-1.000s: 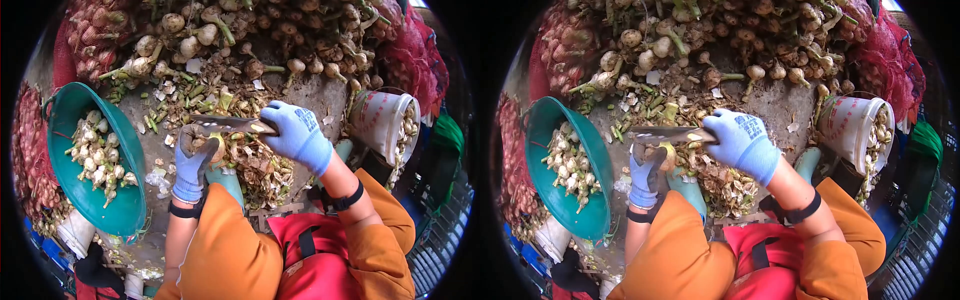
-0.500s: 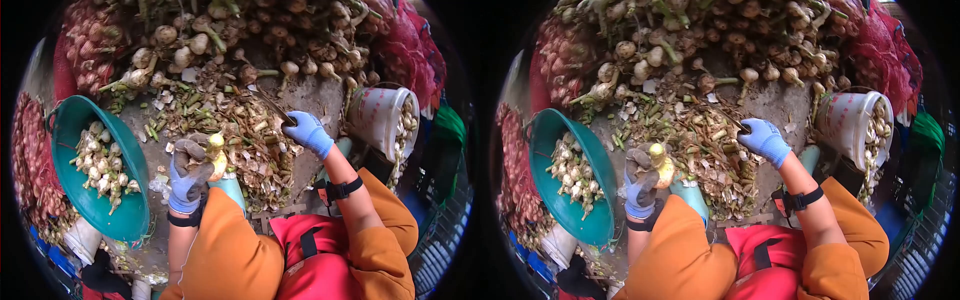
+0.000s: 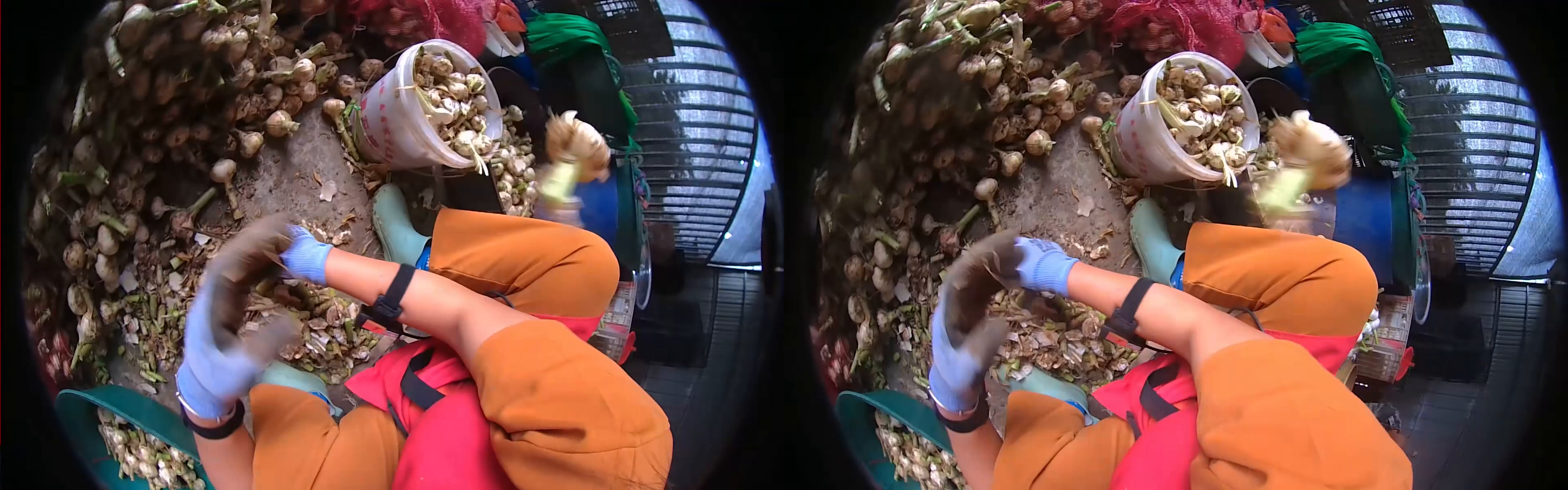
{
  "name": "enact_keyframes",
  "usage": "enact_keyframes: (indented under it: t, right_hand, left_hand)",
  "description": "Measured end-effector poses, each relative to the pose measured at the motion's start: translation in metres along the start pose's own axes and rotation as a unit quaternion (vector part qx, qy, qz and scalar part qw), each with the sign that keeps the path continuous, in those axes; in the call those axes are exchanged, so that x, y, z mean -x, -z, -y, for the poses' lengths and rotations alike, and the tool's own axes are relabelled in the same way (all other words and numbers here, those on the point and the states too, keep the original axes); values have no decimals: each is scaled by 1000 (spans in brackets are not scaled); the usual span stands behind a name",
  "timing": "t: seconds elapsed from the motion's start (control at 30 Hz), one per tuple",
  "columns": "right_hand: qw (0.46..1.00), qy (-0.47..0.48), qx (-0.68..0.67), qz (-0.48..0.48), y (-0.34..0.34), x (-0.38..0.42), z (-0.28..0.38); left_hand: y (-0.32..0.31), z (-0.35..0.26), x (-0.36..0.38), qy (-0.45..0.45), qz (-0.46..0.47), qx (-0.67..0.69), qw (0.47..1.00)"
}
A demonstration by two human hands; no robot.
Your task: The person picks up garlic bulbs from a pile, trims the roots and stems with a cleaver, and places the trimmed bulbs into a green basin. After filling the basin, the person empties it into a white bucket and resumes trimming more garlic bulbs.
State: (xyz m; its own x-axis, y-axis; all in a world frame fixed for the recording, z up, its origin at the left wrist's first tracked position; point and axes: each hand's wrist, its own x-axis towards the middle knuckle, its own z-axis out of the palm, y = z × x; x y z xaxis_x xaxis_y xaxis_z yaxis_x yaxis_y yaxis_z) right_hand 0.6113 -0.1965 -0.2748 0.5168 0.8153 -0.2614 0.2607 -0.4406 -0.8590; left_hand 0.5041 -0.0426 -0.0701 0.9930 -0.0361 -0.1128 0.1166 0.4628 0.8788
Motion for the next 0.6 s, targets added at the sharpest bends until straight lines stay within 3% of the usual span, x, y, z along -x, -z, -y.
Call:
enact_keyframes:
  t: [0.03, 0.07, 0.17, 0.2, 0.23, 0.27, 0.3, 0.33, 0.4, 0.5, 0.6]
  right_hand:
    - [991, -104, 83, -8, 22, -11, 63]
    - [982, -42, 177, -40, 15, -26, 53]
    - [962, 72, 258, -58, 14, -70, 56]
    - [954, 104, 274, -61, 8, -86, 56]
    - [958, 92, 269, -29, 2, -100, 60]
    - [959, 98, 265, -24, -6, -113, 60]
    - [960, 73, 270, 27, -11, -125, 61]
    - [958, 56, 278, 48, -16, -132, 58]
    - [956, 17, 281, 79, -26, -139, 48]
    - [960, -6, 257, 108, -22, -133, 61]
    - [957, 14, 275, 95, -31, -121, 56]
  left_hand:
    - [15, 19, -1, -30, -77, -21, 996]
    - [28, 40, 1, -56, -159, -41, 985]
    - [58, 68, 41, -62, -315, 77, 944]
    - [103, 128, 88, -73, -395, -126, 907]
    - [119, 135, 111, -30, -443, -52, 895]
    - [127, 151, 122, -89, -486, 54, 868]
    - [97, 112, 97, -123, -413, 70, 900]
    - [100, 109, 100, -72, -456, 117, 879]
    - [109, 123, 112, -62, -494, 89, 863]
    - [113, 132, 118, -29, -501, 43, 864]
    - [117, 153, 107, -1, -509, 94, 855]
